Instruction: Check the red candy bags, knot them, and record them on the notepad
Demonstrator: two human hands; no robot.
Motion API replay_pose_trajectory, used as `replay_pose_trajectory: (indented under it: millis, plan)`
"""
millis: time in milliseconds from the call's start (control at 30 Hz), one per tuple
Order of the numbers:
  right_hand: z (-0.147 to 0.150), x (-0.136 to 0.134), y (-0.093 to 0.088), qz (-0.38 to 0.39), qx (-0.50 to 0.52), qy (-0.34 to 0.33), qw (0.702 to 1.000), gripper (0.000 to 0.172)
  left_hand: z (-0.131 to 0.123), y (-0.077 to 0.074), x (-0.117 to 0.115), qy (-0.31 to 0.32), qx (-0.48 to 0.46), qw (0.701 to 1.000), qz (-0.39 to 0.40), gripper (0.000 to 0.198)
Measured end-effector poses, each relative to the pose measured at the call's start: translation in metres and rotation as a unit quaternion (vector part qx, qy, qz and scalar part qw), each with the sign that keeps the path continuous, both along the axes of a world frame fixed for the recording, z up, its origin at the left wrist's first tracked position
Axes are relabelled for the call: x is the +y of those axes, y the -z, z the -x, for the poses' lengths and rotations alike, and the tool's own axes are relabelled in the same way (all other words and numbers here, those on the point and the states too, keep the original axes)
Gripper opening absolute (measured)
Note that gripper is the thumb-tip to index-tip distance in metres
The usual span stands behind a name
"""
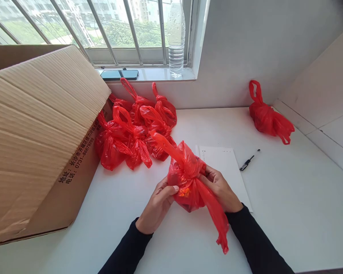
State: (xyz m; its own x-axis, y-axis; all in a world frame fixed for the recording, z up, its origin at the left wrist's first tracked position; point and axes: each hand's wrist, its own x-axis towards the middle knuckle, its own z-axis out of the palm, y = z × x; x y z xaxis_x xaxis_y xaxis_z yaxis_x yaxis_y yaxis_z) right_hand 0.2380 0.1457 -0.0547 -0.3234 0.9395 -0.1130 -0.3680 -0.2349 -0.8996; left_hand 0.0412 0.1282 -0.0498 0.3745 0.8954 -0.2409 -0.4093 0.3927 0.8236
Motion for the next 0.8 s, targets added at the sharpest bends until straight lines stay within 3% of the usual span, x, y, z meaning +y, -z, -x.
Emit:
replay_pose_trajectory:
  millis: [200, 433, 600, 800]
  plan:
    - [-0.002, 0.000, 0.000, 0.035, 0.008, -0.003, 0.999, 0.042, 0.000, 0.003, 0.001, -0.019, 0.000, 1.000, -0.003, 0.033]
    - [-0.004, 0.000, 0.004, 0.007, -0.015, -0.056, 0.998, 0.044, 0.000, 0.004, 0.002, -0.089, 0.013, 0.996, -0.016, 0.036]
    - [-0.003, 0.000, 0.008, -0.001, -0.003, -0.041, 0.999, 0.035, 0.001, 0.003, 0.002, -0.079, 0.011, 0.997, -0.007, 0.035]
    - [-0.004, -0.001, 0.009, 0.023, 0.011, -0.010, 1.000, 0.036, 0.001, 0.003, 0.003, -0.057, -0.011, 0.998, -0.008, 0.039]
